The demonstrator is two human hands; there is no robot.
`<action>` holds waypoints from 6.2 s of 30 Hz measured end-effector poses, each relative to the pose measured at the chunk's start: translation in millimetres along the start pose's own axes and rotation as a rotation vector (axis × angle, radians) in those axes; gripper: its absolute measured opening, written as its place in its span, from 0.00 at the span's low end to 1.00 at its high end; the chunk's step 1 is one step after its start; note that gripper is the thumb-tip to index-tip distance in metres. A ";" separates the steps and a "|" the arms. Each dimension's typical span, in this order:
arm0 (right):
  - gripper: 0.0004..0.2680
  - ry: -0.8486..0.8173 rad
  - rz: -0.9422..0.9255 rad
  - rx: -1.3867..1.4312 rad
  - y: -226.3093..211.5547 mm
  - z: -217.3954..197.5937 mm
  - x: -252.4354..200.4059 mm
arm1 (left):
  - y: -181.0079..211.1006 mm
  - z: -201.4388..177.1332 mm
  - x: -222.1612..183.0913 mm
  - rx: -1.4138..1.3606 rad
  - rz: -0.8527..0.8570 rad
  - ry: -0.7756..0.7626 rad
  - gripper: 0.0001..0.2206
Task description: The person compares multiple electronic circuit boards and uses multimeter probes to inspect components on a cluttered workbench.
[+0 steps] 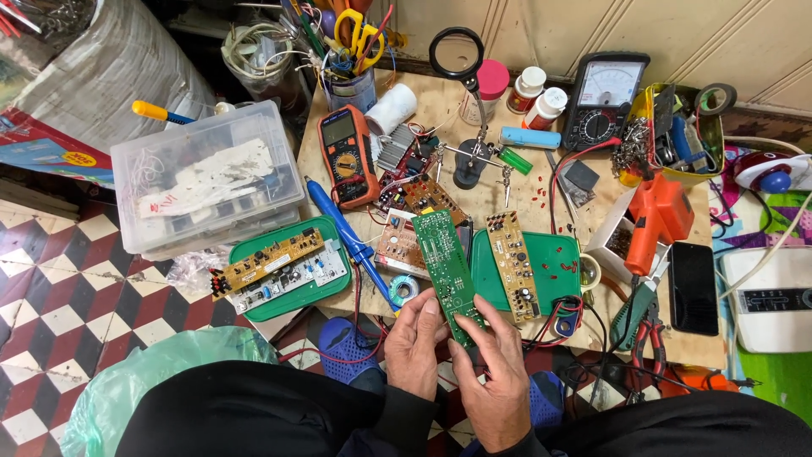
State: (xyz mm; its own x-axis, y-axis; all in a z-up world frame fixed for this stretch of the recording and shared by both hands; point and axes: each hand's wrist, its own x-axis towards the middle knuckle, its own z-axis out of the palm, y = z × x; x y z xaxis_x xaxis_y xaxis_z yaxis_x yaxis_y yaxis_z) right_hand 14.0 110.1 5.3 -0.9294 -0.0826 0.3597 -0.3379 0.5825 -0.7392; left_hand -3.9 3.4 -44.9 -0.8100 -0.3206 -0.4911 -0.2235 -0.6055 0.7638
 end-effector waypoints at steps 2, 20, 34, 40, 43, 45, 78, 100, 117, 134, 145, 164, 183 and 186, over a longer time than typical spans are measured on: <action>0.14 0.015 -0.034 -0.026 0.0 -0.1 0.4 | 0.0 0.0 0.2 0.054 -0.044 0.030 0.20; 0.14 -0.077 -0.007 -0.096 15.1 7.1 -7.3 | -20.4 -9.6 11.1 0.051 -0.006 0.047 0.15; 0.14 -0.085 -0.028 -0.107 14.3 5.0 -6.5 | -19.6 -13.8 15.6 0.076 -0.057 0.087 0.17; 0.15 -0.117 -0.002 -0.090 16.9 6.2 -10.4 | -18.4 -12.9 15.7 0.057 -0.072 0.092 0.17; 0.15 -0.126 0.004 -0.084 20.1 7.0 -12.3 | -15.9 -11.6 14.5 0.061 -0.091 0.099 0.18; 0.15 -0.111 -0.007 -0.096 17.8 7.0 -10.5 | -16.7 -12.2 15.3 0.054 -0.093 0.100 0.18; 0.13 -0.046 0.216 -0.183 88.4 33.8 -6.9 | -52.5 29.2 57.8 0.167 -0.187 -0.043 0.23; 0.13 -0.330 0.173 -0.331 127.0 -47.9 -65.6 | -17.3 46.3 58.5 0.591 -0.106 0.015 0.19; 0.18 -1.104 0.340 -0.771 236.9 100.7 -161.1 | 157.9 -0.6 -39.9 0.565 0.080 0.192 0.21; 0.11 -1.096 0.239 -0.291 69.7 -79.4 -82.3 | 35.3 -13.9 -103.2 -0.035 -0.987 0.347 0.44; 0.20 -0.273 0.422 -0.201 91.9 -153.6 -68.8 | 101.7 -15.0 -105.7 -0.131 -0.166 0.034 0.24; 0.11 -1.209 0.559 -0.871 232.3 31.8 -134.6 | 143.4 -20.0 -93.8 0.117 0.214 0.159 0.27; 0.14 -0.460 0.955 -0.026 204.8 4.0 -69.7 | 139.0 -48.9 -76.9 -0.018 0.015 -0.013 0.24; 0.09 -0.389 0.990 0.204 184.0 3.7 -69.2 | 144.7 -28.5 -91.3 0.053 0.047 0.060 0.24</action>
State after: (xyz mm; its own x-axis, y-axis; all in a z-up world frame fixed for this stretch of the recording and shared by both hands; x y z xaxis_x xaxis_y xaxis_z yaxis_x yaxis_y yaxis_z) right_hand 15.6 220.0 -157.7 -0.7746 0.0786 -0.6276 0.6034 0.3896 -0.6958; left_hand 53.2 -75.7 98.5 -0.7865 -0.3920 -0.4773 -0.2156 -0.5501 0.8068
